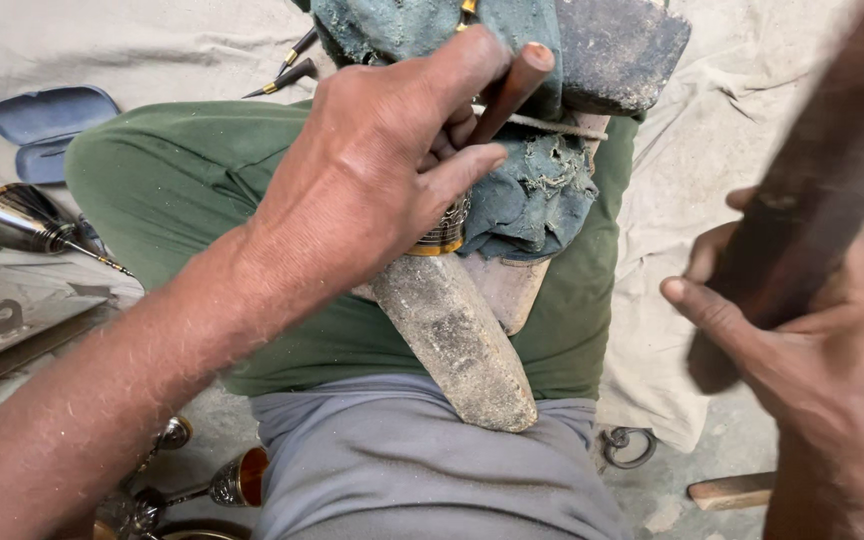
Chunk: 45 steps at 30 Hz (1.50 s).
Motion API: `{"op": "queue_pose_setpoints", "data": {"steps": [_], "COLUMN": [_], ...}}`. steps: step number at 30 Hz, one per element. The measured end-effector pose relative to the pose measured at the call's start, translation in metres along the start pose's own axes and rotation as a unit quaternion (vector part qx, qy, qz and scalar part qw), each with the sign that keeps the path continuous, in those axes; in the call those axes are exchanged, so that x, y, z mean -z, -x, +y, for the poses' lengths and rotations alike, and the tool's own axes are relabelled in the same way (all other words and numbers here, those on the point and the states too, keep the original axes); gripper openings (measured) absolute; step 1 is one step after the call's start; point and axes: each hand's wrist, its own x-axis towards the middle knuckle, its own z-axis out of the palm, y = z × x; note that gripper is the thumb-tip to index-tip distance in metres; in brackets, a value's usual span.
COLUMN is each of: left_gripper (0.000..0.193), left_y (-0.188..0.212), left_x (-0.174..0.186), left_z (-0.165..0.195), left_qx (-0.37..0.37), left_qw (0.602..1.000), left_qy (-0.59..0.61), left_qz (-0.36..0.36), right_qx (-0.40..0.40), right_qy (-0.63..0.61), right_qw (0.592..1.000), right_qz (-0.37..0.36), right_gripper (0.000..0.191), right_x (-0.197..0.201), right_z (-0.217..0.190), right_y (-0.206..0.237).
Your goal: The person sits cross-legged on the floor with a brass bell held against a stone block on their lap. They hold a small punch against the bell's rim and strike it repeatedly with a wooden mallet, repositioning the bell and the punch between passes to work the metal surface.
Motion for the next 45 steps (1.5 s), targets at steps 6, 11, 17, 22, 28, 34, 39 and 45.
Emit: {"op": "queue_pose_setpoints", "data": {"steps": [6,11,17,22,28,34,39,45], "left_gripper": [0.051,0.053,0.053,0.050,0.049,0.044,0.048,0.045], "left_y": [0.003,0.004,0.011,0.012,0.011,0.009,0.009,0.005], "left_x": [-0.006,-0.007,-0.013,-0.014,-0.016,-0.015,-0.015,-0.017], "left_z": [0.002,-0.006,-0.009,-0.011,-0.014,-0.016,-0.017,-0.013], "left_qx": [-0.039,-0.043,-0.068,-0.057,-0.057,-0.079,-0.085,-0.102], "left_qw": [0.994,0.997,0.994,0.994,0.994,0.993,0.994,0.993], "left_qy": [-0.105,-0.071,-0.075,-0.083,-0.087,-0.086,-0.073,-0.054], "left_qz": [0.000,0.003,0.034,0.031,0.022,0.017,0.001,0.001], "right_qx": [0.046,0.087,0.128,0.045,0.041,0.032,0.105,0.062], "right_qy": [0.046,0.209,0.218,0.184,0.282,0.290,0.205,0.190], "right_qw": [0.998,0.974,0.967,0.976,0.958,0.956,0.973,0.980], "right_qz": [-0.018,-0.024,-0.020,-0.103,-0.020,0.000,-0.011,0.000], "right_gripper": [0.045,0.048,0.058,0.042,0.032,0.022,0.034,0.040], "right_x": [0.011,0.026,0.028,0.031,0.030,0.032,0.032,0.032], "right_z": [0.013,0.010,-0.005,-0.003,0.016,0.020,0.019,0.022], "right_y": [-0.009,-0.012,-0.011,-0.016,-0.011,-0.003,-0.002,0.005]}}
